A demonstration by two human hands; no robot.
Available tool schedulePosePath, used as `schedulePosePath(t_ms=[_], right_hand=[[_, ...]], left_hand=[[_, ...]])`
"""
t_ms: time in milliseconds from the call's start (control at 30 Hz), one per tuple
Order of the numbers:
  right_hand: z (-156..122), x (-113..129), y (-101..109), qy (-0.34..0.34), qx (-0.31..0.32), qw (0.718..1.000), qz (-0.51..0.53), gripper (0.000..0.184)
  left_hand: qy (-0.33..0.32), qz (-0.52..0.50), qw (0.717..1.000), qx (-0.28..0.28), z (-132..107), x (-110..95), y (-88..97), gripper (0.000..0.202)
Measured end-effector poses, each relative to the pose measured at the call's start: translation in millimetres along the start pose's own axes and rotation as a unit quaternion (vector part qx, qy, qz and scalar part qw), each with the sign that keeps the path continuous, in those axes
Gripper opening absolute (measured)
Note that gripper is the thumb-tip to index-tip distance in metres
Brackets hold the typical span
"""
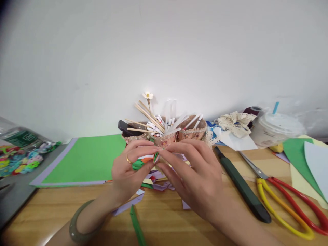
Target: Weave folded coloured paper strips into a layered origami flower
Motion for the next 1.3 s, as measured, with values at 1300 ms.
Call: schedulePosePath(t_ms=[1300], right_hand=[[2.2,-25.2,-9.2,-0.173,0.228,0.892,0.351,0.007]], left_hand=[[0.158,-0.149,0.972,0.086,7.9,-0.5,3.1,0.019]])
Point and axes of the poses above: each hand's wrist, its own z-axis towards the middle knuckle, its own y-axis out of the back of the hand, x = y × z, the point moved 1 cm from there along z, towards the middle knuckle, and after that the axes turned 6 degrees about -y, right-handed, at the moved point
